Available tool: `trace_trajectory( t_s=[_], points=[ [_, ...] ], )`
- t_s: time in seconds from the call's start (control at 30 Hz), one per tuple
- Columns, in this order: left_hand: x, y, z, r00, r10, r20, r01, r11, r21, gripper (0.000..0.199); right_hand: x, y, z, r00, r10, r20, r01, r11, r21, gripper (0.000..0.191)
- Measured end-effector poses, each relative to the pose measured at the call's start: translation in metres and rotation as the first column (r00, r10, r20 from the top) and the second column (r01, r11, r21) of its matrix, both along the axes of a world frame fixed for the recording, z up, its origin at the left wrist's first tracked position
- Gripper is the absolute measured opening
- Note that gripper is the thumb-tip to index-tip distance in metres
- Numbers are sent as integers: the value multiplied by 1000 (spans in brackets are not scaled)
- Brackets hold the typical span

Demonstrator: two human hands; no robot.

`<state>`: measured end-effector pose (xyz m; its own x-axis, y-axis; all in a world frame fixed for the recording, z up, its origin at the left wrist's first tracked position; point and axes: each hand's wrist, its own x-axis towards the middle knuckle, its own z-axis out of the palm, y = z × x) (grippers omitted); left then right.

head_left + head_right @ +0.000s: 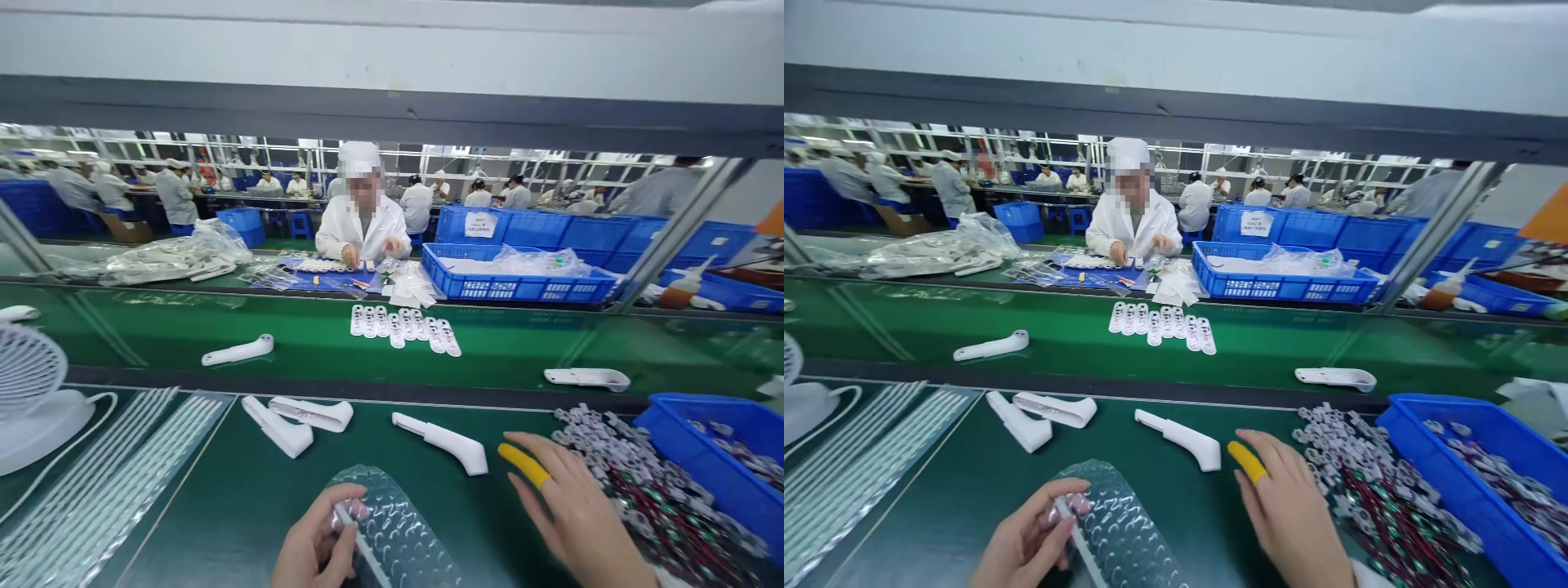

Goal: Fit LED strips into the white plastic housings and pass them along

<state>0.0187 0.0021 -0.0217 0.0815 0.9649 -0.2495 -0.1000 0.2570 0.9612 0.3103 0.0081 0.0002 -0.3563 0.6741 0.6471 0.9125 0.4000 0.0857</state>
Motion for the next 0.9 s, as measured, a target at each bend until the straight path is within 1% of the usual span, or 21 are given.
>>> trace_trajectory(
  t_s=[0.07,0.13,0.2,0.3,0.43,0.5,0.6,0.7,0.8,0.87,0.9],
  points=[
    [1,1,2,1000,-14,8,13,999,44,47,-39,-3,9,974,137,-181,-149,988,-51,12],
    [-1,1,3,998,-55,-19,56,996,76,44,-74,-7,12,922,209,-326,-263,956,-132,9],
    [-4,2,4,992,-107,-60,113,990,91,42,-100,-8,9,875,250,-415,-352,917,-190,5],
    [-8,3,4,986,-146,-84,152,987,60,43,-123,-7,-1,846,251,-470,-397,885,-242,5],
    [-8,3,8,992,-128,1,128,992,14,58,-134,-7,-11,856,204,-475,-360,895,-263,10],
    [-5,2,11,994,-97,50,97,995,-2,64,-136,-7,-13,856,165,-490,-330,904,-272,13],
    [-3,2,12,995,-68,73,70,997,-18,67,-139,-8,-13,845,102,-525,-290,912,-289,14],
    [-5,1,9,996,-93,19,93,995,-35,63,-142,-9,-13,849,115,-515,-288,919,-270,13],
    [-6,1,7,991,-128,-41,126,991,-41,52,-145,-9,-17,857,118,-502,-289,916,-279,14],
    [-5,0,7,991,-110,-70,110,994,-15,46,-146,-9,-19,857,97,-507,-278,914,-294,14],
    [-4,0,8,994,-76,-78,76,997,2,44,-147,-10,-20,856,89,-509,-272,915,-297,14]
  ],
)
